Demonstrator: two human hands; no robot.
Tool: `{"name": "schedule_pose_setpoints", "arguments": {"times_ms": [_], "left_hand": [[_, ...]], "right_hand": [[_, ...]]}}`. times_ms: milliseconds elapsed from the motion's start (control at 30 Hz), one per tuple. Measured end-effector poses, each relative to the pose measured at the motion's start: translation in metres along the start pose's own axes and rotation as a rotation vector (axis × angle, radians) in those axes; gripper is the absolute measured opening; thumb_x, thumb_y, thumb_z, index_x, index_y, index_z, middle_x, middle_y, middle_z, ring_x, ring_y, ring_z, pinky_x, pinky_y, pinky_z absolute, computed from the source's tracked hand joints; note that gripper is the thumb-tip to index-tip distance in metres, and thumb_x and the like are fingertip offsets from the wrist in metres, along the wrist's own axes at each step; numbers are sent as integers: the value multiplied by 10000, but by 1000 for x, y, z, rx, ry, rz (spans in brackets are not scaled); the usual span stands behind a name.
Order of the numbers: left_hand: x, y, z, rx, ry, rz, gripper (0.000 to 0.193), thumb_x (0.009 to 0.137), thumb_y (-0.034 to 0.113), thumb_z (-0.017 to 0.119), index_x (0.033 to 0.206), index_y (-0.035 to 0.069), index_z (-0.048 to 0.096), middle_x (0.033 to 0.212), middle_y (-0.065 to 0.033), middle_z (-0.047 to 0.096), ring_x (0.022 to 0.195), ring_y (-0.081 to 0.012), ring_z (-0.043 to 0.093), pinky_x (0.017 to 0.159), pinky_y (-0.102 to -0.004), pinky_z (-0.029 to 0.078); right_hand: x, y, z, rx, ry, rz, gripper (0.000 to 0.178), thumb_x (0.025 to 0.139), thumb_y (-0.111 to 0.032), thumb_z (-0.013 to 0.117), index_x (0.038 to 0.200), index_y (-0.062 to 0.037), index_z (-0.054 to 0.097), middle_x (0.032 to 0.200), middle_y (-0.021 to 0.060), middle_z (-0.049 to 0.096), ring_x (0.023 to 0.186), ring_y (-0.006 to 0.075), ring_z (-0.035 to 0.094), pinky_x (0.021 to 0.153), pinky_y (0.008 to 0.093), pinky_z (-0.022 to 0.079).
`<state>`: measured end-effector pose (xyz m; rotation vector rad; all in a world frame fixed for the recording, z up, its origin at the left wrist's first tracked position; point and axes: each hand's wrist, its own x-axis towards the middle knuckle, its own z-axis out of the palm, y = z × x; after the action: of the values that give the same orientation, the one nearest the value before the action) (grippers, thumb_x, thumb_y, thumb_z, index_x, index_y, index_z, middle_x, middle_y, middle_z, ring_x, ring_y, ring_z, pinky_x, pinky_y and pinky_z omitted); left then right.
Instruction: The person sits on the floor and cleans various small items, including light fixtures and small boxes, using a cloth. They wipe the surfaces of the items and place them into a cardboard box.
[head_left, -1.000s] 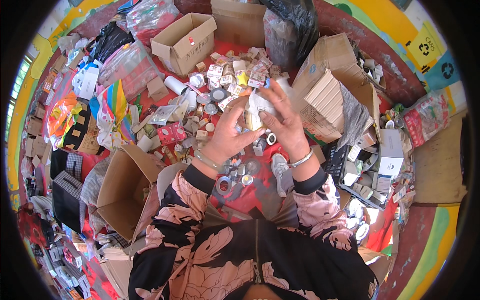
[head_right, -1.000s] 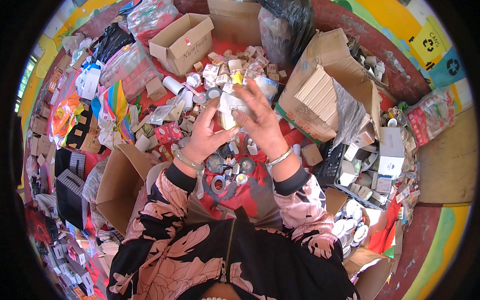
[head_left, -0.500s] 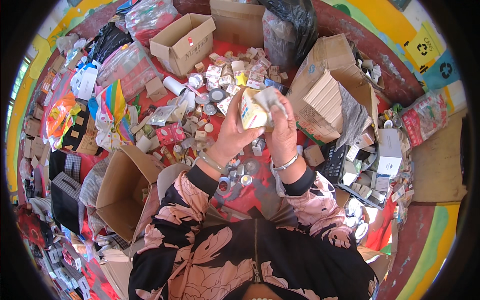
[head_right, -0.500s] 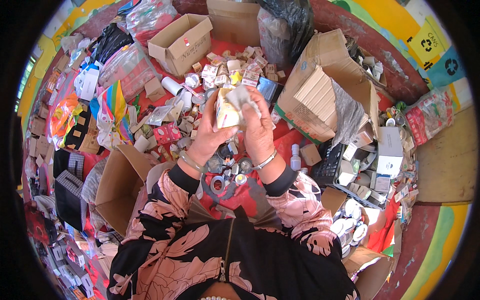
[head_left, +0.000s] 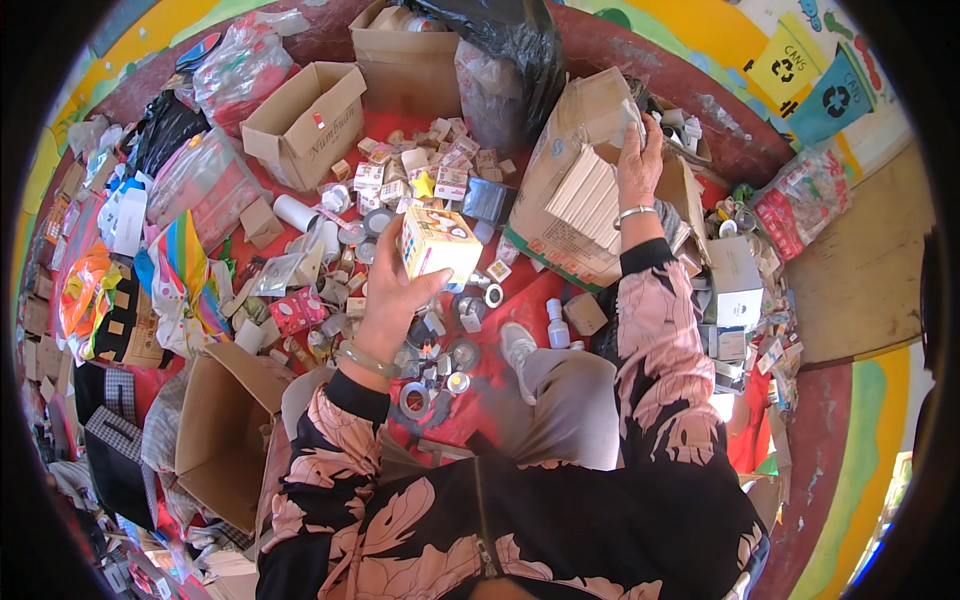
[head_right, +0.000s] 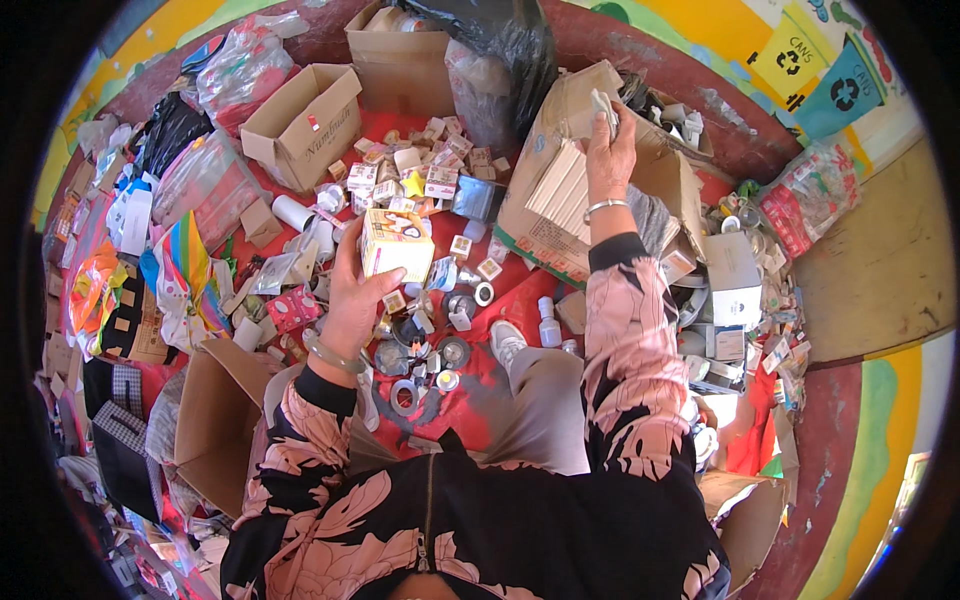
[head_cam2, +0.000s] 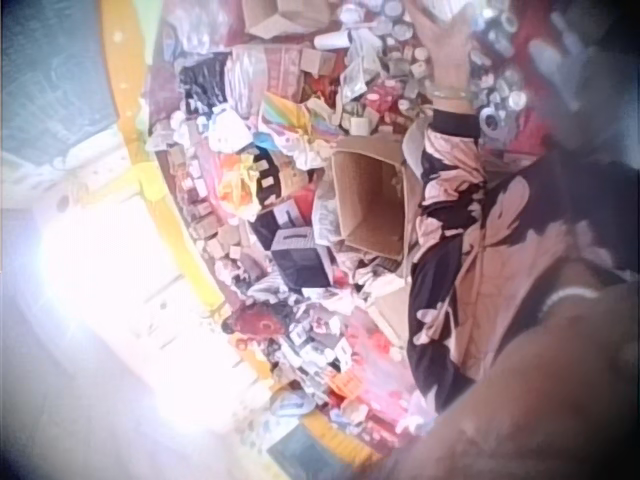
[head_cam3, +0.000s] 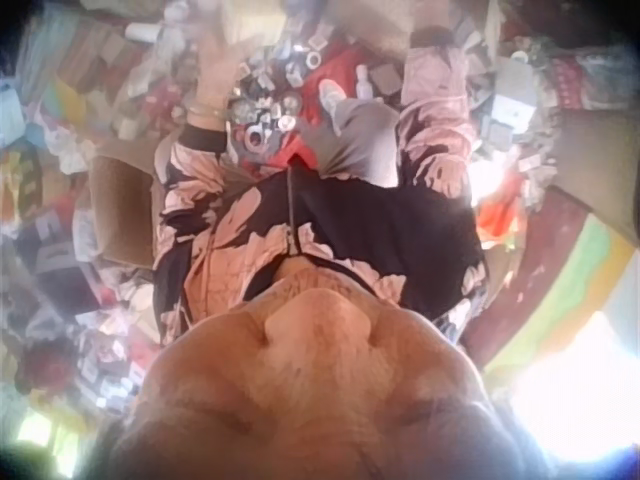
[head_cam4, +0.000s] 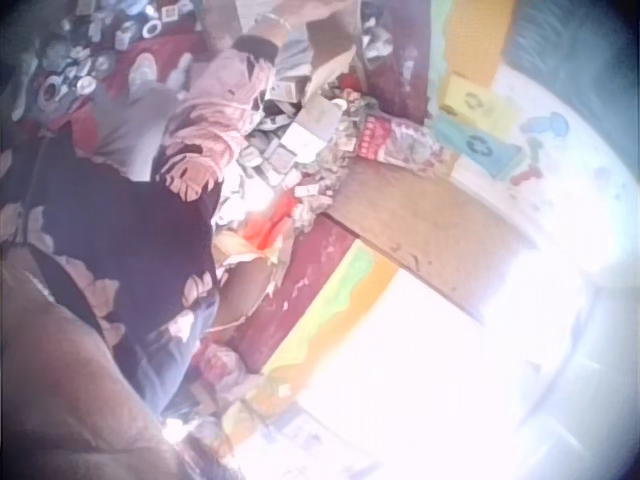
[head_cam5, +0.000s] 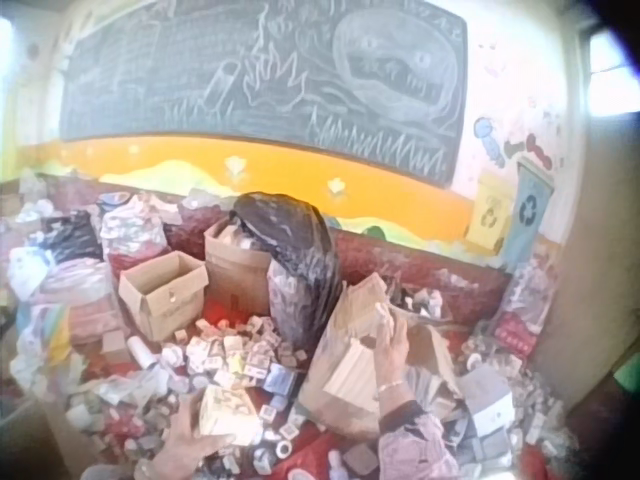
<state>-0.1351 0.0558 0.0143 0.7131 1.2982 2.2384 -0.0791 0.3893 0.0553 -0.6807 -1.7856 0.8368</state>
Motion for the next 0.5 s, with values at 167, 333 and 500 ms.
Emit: {"name": "schedule_pose_setpoints", "arguments": {"times_ms": [167, 333, 500], "left_hand": [[6, -5, 11, -20, -44, -19, 765, 681, 9, 686, 1316, -39, 261, 1255, -144, 437, 1152, -219, 461, 981, -335, 372], [4, -7, 8, 7, -39, -39, 793, 668, 9, 681, 1335, -28, 253, 1239, -141, 445, 1134, -229, 478, 955, -333, 400], [-3, -2, 0, 41, -4, -45, 702, 697, 14, 674, 1293, -31, 305, 1257, -125, 451, 1129, -203, 478, 969, -324, 384]], "right_hand": [[14, 125, -1, -995, -166, -147, 438, 840, -364, 524, 1220, -149, 495, 1231, 93, 517, 1119, 284, 501, 919, 397, 413], [20, 130, -22, -719, -162, -110, 421, 792, -360, 564, 1169, -176, 536, 1199, 87, 538, 1083, 341, 517, 889, 424, 435], [5, 102, -97, -930, 34, 491, 562, 714, -416, 641, 1064, 15, 554, 1080, 228, 583, 1007, 365, 563, 862, 406, 457]]}}
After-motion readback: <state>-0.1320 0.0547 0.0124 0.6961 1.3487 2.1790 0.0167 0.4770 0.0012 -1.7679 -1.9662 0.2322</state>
